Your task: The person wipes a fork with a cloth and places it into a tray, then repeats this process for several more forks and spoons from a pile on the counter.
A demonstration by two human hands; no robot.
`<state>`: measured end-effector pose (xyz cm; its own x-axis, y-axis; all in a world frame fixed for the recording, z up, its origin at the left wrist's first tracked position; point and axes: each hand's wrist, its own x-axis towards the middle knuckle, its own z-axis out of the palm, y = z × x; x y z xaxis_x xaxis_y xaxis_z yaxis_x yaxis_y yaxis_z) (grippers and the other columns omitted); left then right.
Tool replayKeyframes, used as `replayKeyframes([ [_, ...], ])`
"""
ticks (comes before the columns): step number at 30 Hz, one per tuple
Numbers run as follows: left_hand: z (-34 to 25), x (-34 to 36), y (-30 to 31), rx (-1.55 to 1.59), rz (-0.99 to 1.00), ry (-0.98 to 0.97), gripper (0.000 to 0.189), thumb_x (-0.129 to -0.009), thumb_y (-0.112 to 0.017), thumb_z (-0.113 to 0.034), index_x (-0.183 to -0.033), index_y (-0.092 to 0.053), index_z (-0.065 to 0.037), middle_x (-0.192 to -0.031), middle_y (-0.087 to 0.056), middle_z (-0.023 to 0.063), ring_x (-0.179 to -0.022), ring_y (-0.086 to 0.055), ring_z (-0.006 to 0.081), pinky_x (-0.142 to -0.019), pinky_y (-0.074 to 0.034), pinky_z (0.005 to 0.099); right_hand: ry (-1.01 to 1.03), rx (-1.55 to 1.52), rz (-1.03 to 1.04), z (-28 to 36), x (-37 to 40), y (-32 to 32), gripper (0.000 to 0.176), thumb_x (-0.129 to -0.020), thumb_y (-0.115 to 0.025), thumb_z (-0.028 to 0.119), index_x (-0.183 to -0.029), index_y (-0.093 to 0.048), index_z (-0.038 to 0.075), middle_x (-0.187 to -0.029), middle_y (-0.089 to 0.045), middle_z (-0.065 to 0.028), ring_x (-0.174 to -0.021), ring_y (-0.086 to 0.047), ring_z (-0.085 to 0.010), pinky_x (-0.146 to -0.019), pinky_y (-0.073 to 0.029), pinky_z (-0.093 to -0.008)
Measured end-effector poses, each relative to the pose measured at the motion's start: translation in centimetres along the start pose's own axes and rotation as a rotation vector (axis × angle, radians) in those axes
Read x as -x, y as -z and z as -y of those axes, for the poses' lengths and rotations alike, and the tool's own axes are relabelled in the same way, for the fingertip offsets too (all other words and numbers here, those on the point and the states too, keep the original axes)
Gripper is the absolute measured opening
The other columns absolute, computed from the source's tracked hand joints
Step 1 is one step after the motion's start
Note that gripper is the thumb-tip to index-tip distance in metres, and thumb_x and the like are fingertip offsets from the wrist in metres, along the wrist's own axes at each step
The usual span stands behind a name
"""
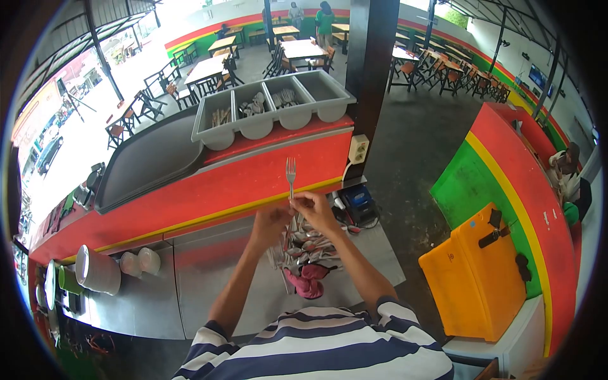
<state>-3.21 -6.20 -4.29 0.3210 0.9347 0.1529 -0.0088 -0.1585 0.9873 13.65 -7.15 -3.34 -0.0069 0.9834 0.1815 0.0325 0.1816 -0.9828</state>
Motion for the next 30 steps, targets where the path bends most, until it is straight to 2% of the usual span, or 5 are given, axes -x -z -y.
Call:
replayKeyframes([
  [7, -3.9, -13.2, 0.3, -0.237, -0.061, -0.229, 0.017, -0.084, -0.073, -0.016, -0.085, -0.070, 0.001, -0.070, -0.068, 0.0055, -0.066, -0.062, 0.0073, -0.059, -0.049, 0.0259, 0.362, 0.249, -0.074, 4.5, -13.1, 4.2, 0.021, -0.091, -0.067, 0.016, -0.094, -0.068, -0.004, -0.078, -0.069, -0.0051, -0.072, -0.062, -0.0082, -0.066, -0.049, -0.0245],
  [15, -11.7, -26.6, 1.6, -0.546, -0.237, -0.423, 0.026, -0.081, -0.075, -0.029, -0.085, -0.074, -0.003, -0.075, -0.072, 0.0085, -0.067, -0.067, 0.0137, -0.062, -0.051, 0.0304, 0.648, 0.319, -0.162, 7.9, -28.4, 6.7, 0.021, -0.088, -0.070, 0.017, -0.096, -0.069, -0.003, -0.077, -0.070, -0.0051, -0.068, -0.061, -0.0079, -0.063, -0.049, -0.0253],
  [18, -11.7, -29.6, 1.9, -0.593, -0.272, -0.404, 0.029, -0.080, -0.075, -0.031, -0.085, -0.074, -0.003, -0.077, -0.072, 0.0104, -0.069, -0.069, 0.0170, -0.065, -0.052, 0.0321, 0.568, 0.298, -0.192, 8.0, -31.8, 7.0, 0.021, -0.084, -0.072, 0.019, -0.093, -0.071, 0.000, -0.082, -0.073, -0.0112, -0.071, -0.068, -0.0164, -0.065, -0.052, -0.0297],
  [24, -9.4, -31.8, 3.4, -0.601, -0.146, -0.277, 0.033, -0.077, -0.076, -0.031, -0.090, -0.074, -0.001, -0.081, -0.072, 0.0118, -0.076, -0.069, 0.0182, -0.072, -0.052, 0.0319, 0.264, 0.425, -0.097, 6.8, -33.2, 7.1, 0.018, -0.080, -0.074, 0.016, -0.090, -0.074, 0.001, -0.082, -0.073, -0.0125, -0.080, -0.070, -0.0161, -0.072, -0.054, -0.0295],
  [30, -10.3, -31.3, 3.5, -0.738, -0.060, -0.182, 0.032, -0.075, -0.073, -0.027, -0.095, -0.073, -0.001, -0.088, -0.072, 0.0122, -0.084, -0.067, 0.0191, -0.079, -0.052, 0.0333, 0.206, 0.677, -0.115, 6.7, -33.3, 7.0, 0.022, -0.074, -0.077, 0.022, -0.085, -0.074, 0.003, -0.085, -0.071, -0.0182, -0.085, -0.071, -0.0305, -0.079, -0.055, -0.0366],
])
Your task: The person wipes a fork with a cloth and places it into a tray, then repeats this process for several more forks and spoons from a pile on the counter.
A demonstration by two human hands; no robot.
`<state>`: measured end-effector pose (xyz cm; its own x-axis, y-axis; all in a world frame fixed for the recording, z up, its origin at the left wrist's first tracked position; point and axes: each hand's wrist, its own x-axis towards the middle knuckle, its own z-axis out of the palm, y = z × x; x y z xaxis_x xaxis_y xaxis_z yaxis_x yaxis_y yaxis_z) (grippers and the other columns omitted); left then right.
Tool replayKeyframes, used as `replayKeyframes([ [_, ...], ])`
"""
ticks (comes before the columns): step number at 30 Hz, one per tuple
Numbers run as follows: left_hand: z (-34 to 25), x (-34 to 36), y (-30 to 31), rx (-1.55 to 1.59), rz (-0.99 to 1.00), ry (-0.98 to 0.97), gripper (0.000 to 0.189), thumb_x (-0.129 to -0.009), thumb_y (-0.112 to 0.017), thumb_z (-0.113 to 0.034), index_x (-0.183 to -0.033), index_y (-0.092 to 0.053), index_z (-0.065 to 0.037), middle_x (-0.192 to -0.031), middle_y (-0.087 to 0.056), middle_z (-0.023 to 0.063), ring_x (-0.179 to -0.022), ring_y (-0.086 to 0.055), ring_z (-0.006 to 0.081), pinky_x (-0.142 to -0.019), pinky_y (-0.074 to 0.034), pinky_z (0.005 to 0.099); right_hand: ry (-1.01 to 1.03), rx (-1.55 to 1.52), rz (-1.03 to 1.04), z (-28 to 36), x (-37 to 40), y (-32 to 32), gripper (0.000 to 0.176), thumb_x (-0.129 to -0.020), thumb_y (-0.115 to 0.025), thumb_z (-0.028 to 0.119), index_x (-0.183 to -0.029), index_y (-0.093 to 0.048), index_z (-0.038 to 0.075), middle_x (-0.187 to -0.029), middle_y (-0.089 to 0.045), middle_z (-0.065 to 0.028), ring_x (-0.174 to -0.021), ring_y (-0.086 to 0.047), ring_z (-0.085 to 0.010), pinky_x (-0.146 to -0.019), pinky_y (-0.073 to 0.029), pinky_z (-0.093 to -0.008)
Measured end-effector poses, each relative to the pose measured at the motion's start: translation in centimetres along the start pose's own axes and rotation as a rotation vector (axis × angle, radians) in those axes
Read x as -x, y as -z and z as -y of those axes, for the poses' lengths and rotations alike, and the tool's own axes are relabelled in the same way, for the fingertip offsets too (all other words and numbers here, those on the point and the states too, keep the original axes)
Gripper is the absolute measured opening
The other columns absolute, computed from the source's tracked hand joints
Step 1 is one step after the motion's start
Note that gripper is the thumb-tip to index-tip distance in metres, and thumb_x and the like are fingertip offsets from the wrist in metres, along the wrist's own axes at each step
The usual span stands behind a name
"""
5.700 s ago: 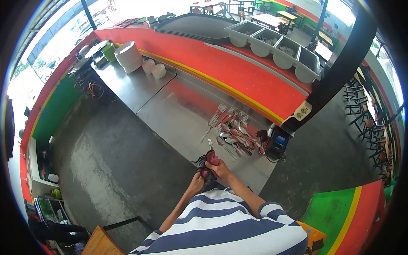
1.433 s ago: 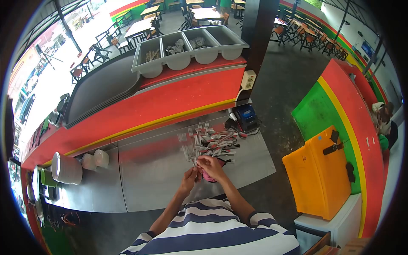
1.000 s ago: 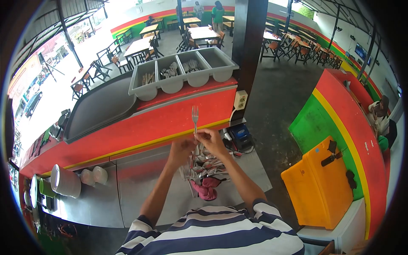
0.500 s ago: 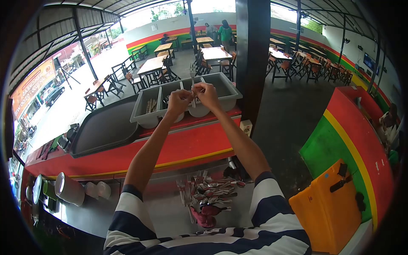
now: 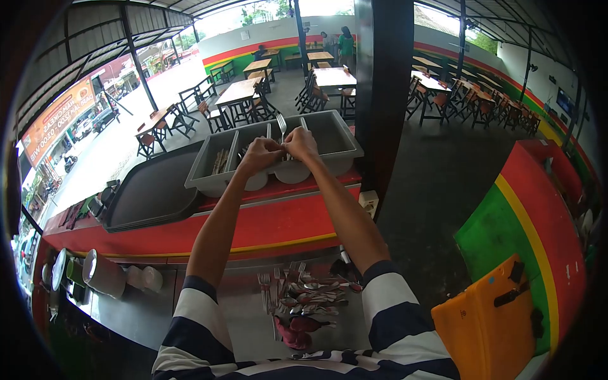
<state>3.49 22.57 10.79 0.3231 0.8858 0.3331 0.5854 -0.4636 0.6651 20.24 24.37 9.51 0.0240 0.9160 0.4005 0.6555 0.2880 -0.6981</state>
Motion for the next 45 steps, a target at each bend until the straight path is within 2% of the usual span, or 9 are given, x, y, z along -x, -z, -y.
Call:
replayKeyframes([
  [10, -1.0, 1.9, -1.7, 0.005, -0.442, -0.171, 0.019, -0.082, -0.068, -0.016, -0.095, -0.071, -0.002, -0.084, -0.072, 0.0100, -0.063, -0.063, 0.0154, -0.061, -0.050, 0.0308, 0.166, -0.080, -0.212, 1.8, 2.9, 0.2, 0.016, -0.080, -0.071, 0.016, -0.089, -0.071, 0.003, -0.084, -0.071, -0.0150, -0.081, -0.069, -0.0308, -0.073, -0.054, -0.0374],
  [13, -3.3, 6.6, -2.7, 0.101, -0.591, -0.214, 0.017, -0.088, -0.067, -0.015, -0.098, -0.069, -0.001, -0.080, -0.069, 0.0066, -0.062, -0.058, 0.0101, -0.058, -0.046, 0.0265, 0.597, -0.263, -0.382, 1.6, 6.0, 0.4, 0.012, -0.085, -0.067, 0.010, -0.094, -0.069, 0.003, -0.082, -0.070, -0.0108, -0.074, -0.067, -0.0253, -0.069, -0.052, -0.0341],
  [16, -3.1, 14.6, -6.2, 0.329, -0.621, -0.160, 0.016, -0.090, -0.065, -0.014, -0.100, -0.066, 0.000, -0.078, -0.066, 0.0029, -0.066, -0.055, 0.0067, -0.059, -0.044, 0.0239, 0.638, -0.410, -0.464, 0.5, 13.9, -0.9, 0.010, -0.087, -0.065, 0.009, -0.095, -0.069, 0.002, -0.082, -0.068, -0.0076, -0.072, -0.064, -0.0192, -0.067, -0.048, -0.0311],
  [19, 0.2, 26.2, -13.9, 0.387, -0.584, 0.129, 0.014, -0.090, -0.065, -0.012, -0.099, -0.066, -0.001, -0.078, -0.067, 0.0049, -0.065, -0.059, 0.0093, -0.058, -0.046, 0.0241, 0.208, -0.516, -0.217, -3.9, 27.7, -5.1, 0.012, -0.090, -0.065, 0.014, -0.096, -0.068, 0.003, -0.082, -0.069, -0.0065, -0.076, -0.063, -0.0146, -0.066, -0.044, -0.0276],
  [23, 7.3, 48.2, -28.3, 0.455, -0.510, 0.597, 0.013, -0.088, -0.066, -0.012, -0.097, -0.067, -0.003, -0.080, -0.068, 0.0058, -0.068, -0.062, 0.0120, -0.061, -0.049, 0.0274, -0.173, -0.536, 0.303, -11.9, 50.4, -12.4, 0.025, -0.085, -0.069, 0.013, -0.109, -0.066, 0.006, -0.102, -0.065, -0.0122, -0.095, -0.065, -0.0250, -0.084, -0.051, -0.0354],
  [26, 7.6, 56.0, -28.8, 0.378, -0.458, 0.804, 0.013, -0.088, -0.067, -0.013, -0.097, -0.066, -0.003, -0.080, -0.069, 0.0073, -0.066, -0.062, 0.0132, -0.059, -0.049, 0.0289, 0.142, -0.462, 0.572, -13.5, 53.7, -12.4, 0.037, -0.080, -0.073, 0.016, -0.114, -0.063, 0.004, -0.109, -0.063, -0.0130, -0.105, -0.060, -0.0286, -0.094, -0.047, -0.0376],
  [30, 8.7, 58.5, -27.2, 0.092, -0.632, 0.896, 0.014, -0.087, -0.068, -0.017, -0.095, -0.065, -0.006, -0.084, -0.063, 0.0098, -0.071, -0.062, 0.0240, -0.065, -0.050, 0.0355, 0.130, -0.332, 0.719, -12.7, 52.8, -11.9, 0.060, -0.071, -0.079, 0.017, -0.125, -0.057, 0.007, -0.128, -0.053, -0.0143, -0.123, -0.048, -0.0319, -0.104, -0.039, -0.0404],
  [37, 13.0, 58.4, -27.0, -0.217, -0.325, 0.901, 0.015, -0.084, -0.067, -0.019, -0.093, -0.062, -0.007, -0.094, -0.060, 0.0133, -0.088, -0.061, 0.0341, -0.077, -0.049, 0.0423, 0.290, -0.105, 0.830, -11.6, 55.7, -14.3, 0.093, -0.064, -0.082, 0.019, -0.145, -0.036, 0.015, -0.136, -0.044, -0.0140, -0.126, -0.040, -0.0384, -0.107, -0.036, -0.0434],
  [45, 15.1, 58.5, -27.4, -0.370, -0.027, 0.832, 0.022, -0.091, -0.059, -0.027, -0.093, -0.061, -0.005, -0.098, -0.061, 0.0157, -0.090, -0.062, 0.0364, -0.074, -0.050, 0.0469, 0.144, -0.140, 0.644, -13.7, 55.6, -15.8, 0.050, -0.071, -0.071, 0.009, -0.119, -0.057, 0.007, -0.110, -0.060, -0.0140, -0.103, -0.056, -0.0340, -0.090, -0.047, -0.0426],
])
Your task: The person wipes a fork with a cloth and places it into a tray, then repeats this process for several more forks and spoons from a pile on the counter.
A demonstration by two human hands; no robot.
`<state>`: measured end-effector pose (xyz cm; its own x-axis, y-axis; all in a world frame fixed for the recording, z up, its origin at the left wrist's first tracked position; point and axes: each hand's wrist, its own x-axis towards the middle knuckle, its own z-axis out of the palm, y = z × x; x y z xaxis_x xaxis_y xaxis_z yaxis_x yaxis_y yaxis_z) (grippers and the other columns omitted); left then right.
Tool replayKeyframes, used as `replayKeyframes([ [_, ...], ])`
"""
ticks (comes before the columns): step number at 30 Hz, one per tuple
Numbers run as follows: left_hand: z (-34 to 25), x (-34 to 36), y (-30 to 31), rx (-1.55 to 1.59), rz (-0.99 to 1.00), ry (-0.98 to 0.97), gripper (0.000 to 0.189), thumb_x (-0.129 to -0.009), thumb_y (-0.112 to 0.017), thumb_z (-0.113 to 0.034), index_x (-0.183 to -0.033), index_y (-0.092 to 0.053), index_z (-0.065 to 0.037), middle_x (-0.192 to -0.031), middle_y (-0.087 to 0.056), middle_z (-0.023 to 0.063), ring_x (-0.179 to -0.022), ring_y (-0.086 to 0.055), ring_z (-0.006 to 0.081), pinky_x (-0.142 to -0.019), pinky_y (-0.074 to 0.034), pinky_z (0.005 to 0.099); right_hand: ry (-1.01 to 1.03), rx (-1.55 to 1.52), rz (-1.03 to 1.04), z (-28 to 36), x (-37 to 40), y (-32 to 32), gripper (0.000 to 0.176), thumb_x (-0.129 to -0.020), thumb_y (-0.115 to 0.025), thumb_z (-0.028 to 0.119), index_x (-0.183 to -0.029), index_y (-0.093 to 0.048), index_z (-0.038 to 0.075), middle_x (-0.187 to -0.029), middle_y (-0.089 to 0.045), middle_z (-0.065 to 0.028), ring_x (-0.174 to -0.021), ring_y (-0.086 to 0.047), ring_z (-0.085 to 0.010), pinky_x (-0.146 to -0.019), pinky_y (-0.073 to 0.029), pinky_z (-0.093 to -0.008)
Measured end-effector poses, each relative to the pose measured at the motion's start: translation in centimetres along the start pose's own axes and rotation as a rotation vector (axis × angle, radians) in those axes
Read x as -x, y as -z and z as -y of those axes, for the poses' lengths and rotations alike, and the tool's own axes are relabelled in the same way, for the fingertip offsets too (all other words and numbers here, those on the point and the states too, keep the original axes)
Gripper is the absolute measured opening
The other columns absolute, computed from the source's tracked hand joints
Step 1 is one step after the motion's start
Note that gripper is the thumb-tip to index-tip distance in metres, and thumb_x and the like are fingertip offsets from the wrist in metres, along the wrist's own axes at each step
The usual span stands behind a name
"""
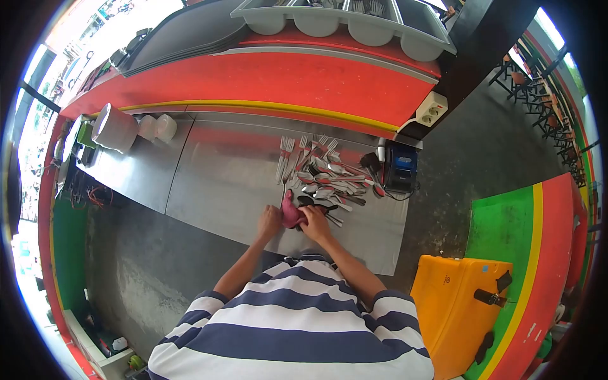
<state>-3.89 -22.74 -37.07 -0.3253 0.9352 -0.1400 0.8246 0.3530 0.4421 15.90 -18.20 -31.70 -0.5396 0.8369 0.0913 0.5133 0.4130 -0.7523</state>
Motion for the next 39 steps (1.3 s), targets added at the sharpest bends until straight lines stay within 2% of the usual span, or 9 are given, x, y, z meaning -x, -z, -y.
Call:
replayKeyframes([
  [3, 1.0, 0.7, -0.8, 0.143, -0.134, -0.177, 0.025, -0.096, -0.053, -0.026, -0.095, -0.059, -0.001, -0.091, -0.064, 0.0179, -0.075, -0.066, 0.0350, -0.068, -0.052, 0.0453, -0.096, -0.230, -0.168, -1.0, 0.0, -0.4, 0.031, -0.078, -0.066, 0.008, -0.108, -0.062, 0.002, -0.090, -0.065, -0.0094, -0.082, -0.061, -0.0221, -0.077, -0.049, -0.0330],
  [6, 0.0, 1.5, -0.1, 0.784, 0.148, 0.260, 0.022, -0.099, -0.048, -0.021, -0.096, -0.054, 0.000, -0.078, -0.066, 0.0167, -0.056, -0.064, 0.0277, -0.059, -0.052, 0.0387, -0.308, -0.581, -0.151, -1.3, 0.1, 1.0, 0.019, -0.090, -0.061, 0.010, -0.107, -0.062, 0.002, -0.088, -0.062, -0.0001, -0.080, -0.056, -0.0057, -0.071, -0.044, -0.0221],
  [9, -2.4, 3.5, 1.0, 1.232, 0.086, 0.193, 0.016, -0.101, -0.046, -0.016, -0.096, -0.050, -0.002, -0.070, -0.066, 0.0135, -0.044, -0.058, 0.0199, -0.051, -0.048, 0.0303, -0.331, -0.840, -0.190, -1.9, 0.2, 0.9, 0.018, -0.090, -0.061, 0.009, -0.107, -0.062, 0.001, -0.087, -0.065, -0.0013, -0.074, -0.055, -0.0058, -0.065, -0.044, -0.0224],
  [10, -2.9, 3.8, 1.7, 1.195, 0.106, 0.158, 0.006, -0.097, -0.047, -0.006, -0.100, -0.051, -0.002, -0.074, -0.065, 0.0107, -0.053, -0.060, 0.0152, -0.053, -0.047, 0.0271, -0.342, -0.826, -0.093, -1.3, 0.3, 1.7, 0.024, -0.094, -0.062, 0.017, -0.113, -0.061, 0.002, -0.093, -0.063, 0.0008, -0.083, -0.057, -0.0063, -0.071, -0.046, -0.0223],
  [13, -5.4, 5.2, 2.8, 1.095, 0.046, 0.017, 0.017, -0.091, -0.046, 0.001, -0.107, -0.052, -0.001, -0.078, -0.064, 0.0092, -0.061, -0.059, 0.0126, -0.056, -0.047, 0.0269, -0.460, -0.934, 0.039, 4.1, 0.3, 4.3, 0.032, -0.094, -0.064, 0.020, -0.119, -0.058, 0.001, -0.099, -0.064, -0.0009, -0.087, -0.059, -0.0076, -0.077, -0.047, -0.0224],
  [18, -7.7, 5.7, 2.9, 1.078, 0.031, -0.164, 0.025, -0.087, -0.045, 0.004, -0.111, -0.052, 0.000, -0.077, -0.061, 0.0052, -0.063, -0.056, 0.0107, -0.056, -0.046, 0.0255, -0.310, -0.850, -0.066, 2.8, 0.7, 0.9, 0.037, -0.090, -0.069, 0.026, -0.116, -0.060, 0.002, -0.099, -0.064, -0.0016, -0.085, -0.058, -0.0079, -0.072, -0.048, -0.0238],
  [26, -8.3, 6.2, 5.2, 1.002, 0.312, -0.132, 0.011, -0.091, -0.048, 0.000, -0.102, -0.050, -0.002, -0.071, -0.058, 0.0041, -0.060, -0.054, 0.0106, -0.055, -0.043, 0.0262, -0.402, -0.892, -0.271, 4.3, 0.3, 1.6, 0.020, -0.091, -0.068, 0.025, -0.089, -0.066, 0.005, -0.078, -0.061, 0.0041, -0.067, -0.051, -0.0050, -0.058, -0.040, -0.0243],
  [29, -9.0, 7.0, 6.9, 0.947, 0.337, -0.132, 0.006, -0.094, -0.048, -0.004, -0.099, -0.050, -0.002, -0.069, -0.057, 0.0036, -0.059, -0.053, 0.0107, -0.054, -0.042, 0.0265, -0.525, -0.956, -0.179, 3.3, 0.6, 2.0, 0.018, -0.091, -0.067, 0.021, -0.093, -0.066, 0.003, -0.080, -0.062, 0.0030, -0.068, -0.052, -0.0042, -0.059, -0.040, -0.0228],
  [39, -9.8, 8.3, 8.3, 0.992, 0.485, -0.087, 0.011, -0.097, -0.052, -0.012, -0.097, -0.051, -0.001, -0.065, -0.055, 0.0013, -0.057, -0.049, 0.0087, -0.053, -0.040, 0.0256, -0.617, -1.519, -0.428, 2.4, -0.5, 3.2, 0.014, -0.092, -0.065, 0.012, -0.105, -0.064, 0.004, -0.095, -0.067, -0.0004, -0.082, -0.062, -0.0092, -0.073, -0.048, -0.0235],
])
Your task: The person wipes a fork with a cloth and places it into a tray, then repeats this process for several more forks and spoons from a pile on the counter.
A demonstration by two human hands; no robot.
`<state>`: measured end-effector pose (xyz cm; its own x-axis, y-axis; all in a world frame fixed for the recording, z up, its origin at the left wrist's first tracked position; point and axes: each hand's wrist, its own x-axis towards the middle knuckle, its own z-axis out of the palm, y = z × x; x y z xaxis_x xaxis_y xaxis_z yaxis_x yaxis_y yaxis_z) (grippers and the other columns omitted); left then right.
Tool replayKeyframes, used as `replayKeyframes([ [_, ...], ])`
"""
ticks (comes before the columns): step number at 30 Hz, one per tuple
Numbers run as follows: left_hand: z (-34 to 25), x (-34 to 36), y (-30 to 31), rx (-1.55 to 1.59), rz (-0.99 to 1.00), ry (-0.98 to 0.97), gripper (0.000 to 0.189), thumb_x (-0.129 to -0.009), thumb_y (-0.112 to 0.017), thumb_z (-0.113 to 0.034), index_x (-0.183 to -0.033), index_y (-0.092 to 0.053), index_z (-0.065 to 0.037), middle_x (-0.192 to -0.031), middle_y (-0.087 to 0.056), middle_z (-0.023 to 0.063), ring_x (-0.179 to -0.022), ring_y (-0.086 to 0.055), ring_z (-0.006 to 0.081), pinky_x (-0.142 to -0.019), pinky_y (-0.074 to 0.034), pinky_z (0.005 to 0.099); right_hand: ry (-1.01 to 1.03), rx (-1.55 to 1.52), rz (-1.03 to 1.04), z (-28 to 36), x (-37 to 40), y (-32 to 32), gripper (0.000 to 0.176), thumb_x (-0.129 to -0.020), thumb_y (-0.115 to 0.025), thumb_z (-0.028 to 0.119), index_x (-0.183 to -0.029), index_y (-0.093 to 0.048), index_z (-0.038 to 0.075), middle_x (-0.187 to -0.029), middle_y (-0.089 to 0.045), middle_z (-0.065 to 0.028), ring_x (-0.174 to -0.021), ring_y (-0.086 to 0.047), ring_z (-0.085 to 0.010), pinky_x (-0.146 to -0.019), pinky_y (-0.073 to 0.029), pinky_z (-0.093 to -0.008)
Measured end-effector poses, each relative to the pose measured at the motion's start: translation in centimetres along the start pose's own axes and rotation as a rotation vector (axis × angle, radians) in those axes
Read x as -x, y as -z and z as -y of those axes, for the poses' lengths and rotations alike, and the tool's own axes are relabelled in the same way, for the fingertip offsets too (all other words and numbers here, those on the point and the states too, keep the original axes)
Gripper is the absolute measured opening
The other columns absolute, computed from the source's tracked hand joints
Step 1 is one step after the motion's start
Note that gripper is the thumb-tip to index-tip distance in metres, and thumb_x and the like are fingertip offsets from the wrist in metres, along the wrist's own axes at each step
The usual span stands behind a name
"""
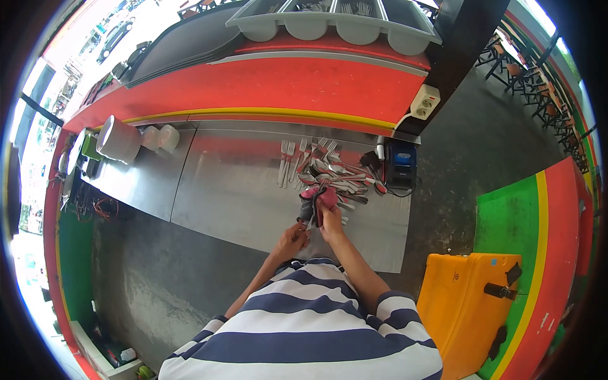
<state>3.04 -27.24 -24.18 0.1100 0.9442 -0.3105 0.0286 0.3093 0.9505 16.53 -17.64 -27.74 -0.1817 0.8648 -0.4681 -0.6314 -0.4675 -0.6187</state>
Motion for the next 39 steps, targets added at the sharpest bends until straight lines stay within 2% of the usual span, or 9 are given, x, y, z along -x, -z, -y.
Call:
replayKeyframes([
  [4, -1.4, 0.4, 0.2, -0.019, 0.095, 0.029, 0.013, -0.098, -0.053, -0.013, -0.095, -0.051, 0.000, -0.065, -0.054, 0.0011, -0.057, -0.049, 0.0082, -0.053, -0.040, 0.0255, 0.058, -0.034, -0.030, 1.3, -0.1, 0.2, 0.018, -0.091, -0.065, 0.007, -0.108, -0.063, 0.003, -0.098, -0.068, -0.0022, -0.086, -0.064, -0.0106, -0.075, -0.050, -0.0239],
  [13, -2.5, 0.2, 0.0, 0.001, 0.173, 0.047, 0.017, -0.100, -0.054, -0.019, -0.099, -0.054, -0.002, -0.066, -0.052, -0.0015, -0.057, -0.045, 0.0055, -0.052, -0.035, 0.0229, 0.427, 0.586, -0.221, 2.8, -1.1, 1.4, 0.023, -0.085, -0.075, 0.016, -0.099, -0.067, -0.001, -0.091, -0.068, -0.0035, -0.081, -0.060, -0.0096, -0.071, -0.047, -0.0271],
  [19, -2.3, -0.2, 0.1, 0.059, 0.248, 0.039, 0.017, -0.100, -0.054, -0.018, -0.101, -0.053, -0.001, -0.068, -0.054, -0.0004, -0.059, -0.047, 0.0055, -0.053, -0.037, 0.0229, 0.719, 0.756, -0.276, 5.2, -0.7, 0.8, 0.027, -0.085, -0.074, 0.021, -0.095, -0.066, -0.003, -0.086, -0.069, -0.0101, -0.080, -0.062, -0.0135, -0.072, -0.048, -0.0319],
  [22, -2.2, 0.4, 0.2, 0.070, 0.290, 0.087, 0.017, -0.100, -0.053, -0.017, -0.101, -0.053, -0.001, -0.069, -0.056, 0.0004, -0.060, -0.049, 0.0059, -0.054, -0.039, 0.0224, 0.885, 0.788, -0.407, 6.2, -2.2, 2.3, 0.028, -0.085, -0.073, 0.021, -0.096, -0.066, -0.003, -0.085, -0.069, -0.0107, -0.079, -0.063, -0.0156, -0.073, -0.048, -0.0330],
  [23, -2.3, 0.7, 0.0, 0.056, 0.273, 0.084, 0.017, -0.100, -0.053, -0.018, -0.100, -0.053, -0.001, -0.069, -0.056, 0.0010, -0.060, -0.049, 0.0065, -0.055, -0.040, 0.0229, 0.730, 0.810, -0.466, 6.8, -2.9, 3.4, 0.029, -0.086, -0.073, 0.022, -0.102, -0.066, -0.002, -0.092, -0.068, -0.0038, -0.083, -0.059, -0.0106, -0.074, -0.046, -0.0284],
  [27, -1.9, 1.9, 0.0, 0.052, 0.159, 0.092, 0.017, -0.099, -0.053, -0.018, -0.098, -0.053, -0.002, -0.068, -0.058, 0.0023, -0.060, -0.051, 0.0081, -0.057, -0.042, 0.0245, 0.647, 0.347, -0.371, 9.4, -2.8, 4.7, 0.030, -0.090, -0.070, 0.022, -0.111, -0.063, 0.002, -0.102, -0.065, 0.0000, -0.091, -0.059, -0.0084, -0.080, -0.045, -0.0255],
  [30, -1.1, 1.5, 0.3, 0.024, 0.038, 0.033, 0.017, -0.099, -0.053, -0.018, -0.098, -0.054, -0.002, -0.068, -0.058, 0.0023, -0.061, -0.051, 0.0085, -0.057, -0.043, 0.0251, 0.593, 0.355, -0.215, 9.4, -0.8, 4.4, 0.033, -0.089, -0.071, 0.021, -0.114, -0.062, 0.002, -0.106, -0.064, -0.0008, -0.093, -0.059, -0.0089, -0.081, -0.045, -0.0261],
  [36, -1.2, -0.2, 0.1, 0.103, -0.123, -0.047, 0.015, -0.098, -0.053, -0.014, -0.099, -0.055, 0.000, -0.069, -0.059, 0.0024, -0.060, -0.051, 0.0089, -0.056, -0.043, 0.0256, 0.063, 0.499, 0.234, 4.7, 4.0, 3.1, 0.039, -0.087, -0.073, 0.021, -0.119, -0.059, 0.003, -0.109, -0.063, -0.0017, -0.098, -0.059, -0.0107, -0.087, -0.046, -0.0274],
  [39, -0.5, -0.8, -0.3, -0.022, -0.176, -0.115, 0.012, -0.096, -0.051, -0.008, -0.099, -0.055, 0.003, -0.070, -0.059, 0.0028, -0.060, -0.052, 0.0096, -0.055, -0.043, 0.0270, 0.086, 0.578, 0.401, 3.2, 6.2, 0.2, 0.041, -0.086, -0.075, 0.023, -0.118, -0.058, 0.003, -0.106, -0.064, -0.0014, -0.095, -0.059, -0.0103, -0.086, -0.047, -0.0284],
])
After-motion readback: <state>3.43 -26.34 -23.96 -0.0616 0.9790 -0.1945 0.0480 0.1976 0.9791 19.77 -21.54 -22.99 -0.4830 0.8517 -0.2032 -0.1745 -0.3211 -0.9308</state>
